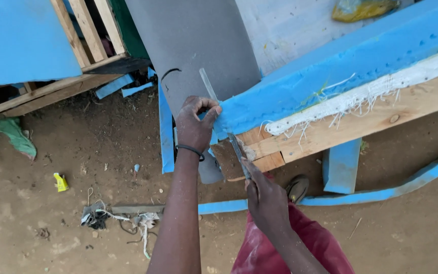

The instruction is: The person measures and marks a large piece of dark gray foam using a tape measure and a knife. They then use a hand saw to cut a strip of blue foam attached to a wooden frame, removing the excess material.

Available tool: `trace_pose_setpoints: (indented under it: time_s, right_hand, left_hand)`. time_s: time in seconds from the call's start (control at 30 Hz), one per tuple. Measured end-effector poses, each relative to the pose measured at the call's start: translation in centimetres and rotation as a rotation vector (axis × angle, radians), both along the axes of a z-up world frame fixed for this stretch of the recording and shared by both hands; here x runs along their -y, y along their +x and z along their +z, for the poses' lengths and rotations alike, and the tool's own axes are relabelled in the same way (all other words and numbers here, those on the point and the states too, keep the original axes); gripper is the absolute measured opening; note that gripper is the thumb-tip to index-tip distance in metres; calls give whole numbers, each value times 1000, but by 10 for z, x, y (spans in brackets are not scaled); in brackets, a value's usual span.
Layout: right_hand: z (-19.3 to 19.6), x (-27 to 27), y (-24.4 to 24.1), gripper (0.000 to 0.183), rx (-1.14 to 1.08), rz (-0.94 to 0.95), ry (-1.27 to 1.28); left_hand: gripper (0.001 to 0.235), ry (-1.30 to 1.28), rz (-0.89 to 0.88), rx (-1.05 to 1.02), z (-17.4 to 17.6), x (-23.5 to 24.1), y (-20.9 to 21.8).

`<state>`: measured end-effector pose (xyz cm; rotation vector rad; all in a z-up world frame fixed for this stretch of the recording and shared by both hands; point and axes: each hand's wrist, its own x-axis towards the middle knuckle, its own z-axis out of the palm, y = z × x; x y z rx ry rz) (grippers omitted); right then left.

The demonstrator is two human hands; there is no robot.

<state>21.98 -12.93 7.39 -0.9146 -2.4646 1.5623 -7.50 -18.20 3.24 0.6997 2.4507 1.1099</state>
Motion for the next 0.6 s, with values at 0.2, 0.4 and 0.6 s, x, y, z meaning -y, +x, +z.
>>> trace_pose_setpoints:
  time_s: [0.2, 0.4, 0.6]
  right_hand:
    - [-10, 27, 71, 62, 284, 29, -86]
    - [-15, 13, 12, 58, 75, 24, 18]
    - [-2, 26, 14, 58, 102, 50, 76]
  left_hand:
    - [18, 50, 8, 18, 10, -1, -4]
    - [22, 70, 1, 15, 12, 0, 0]
    - [18, 89, 6, -19, 21, 3, -2]
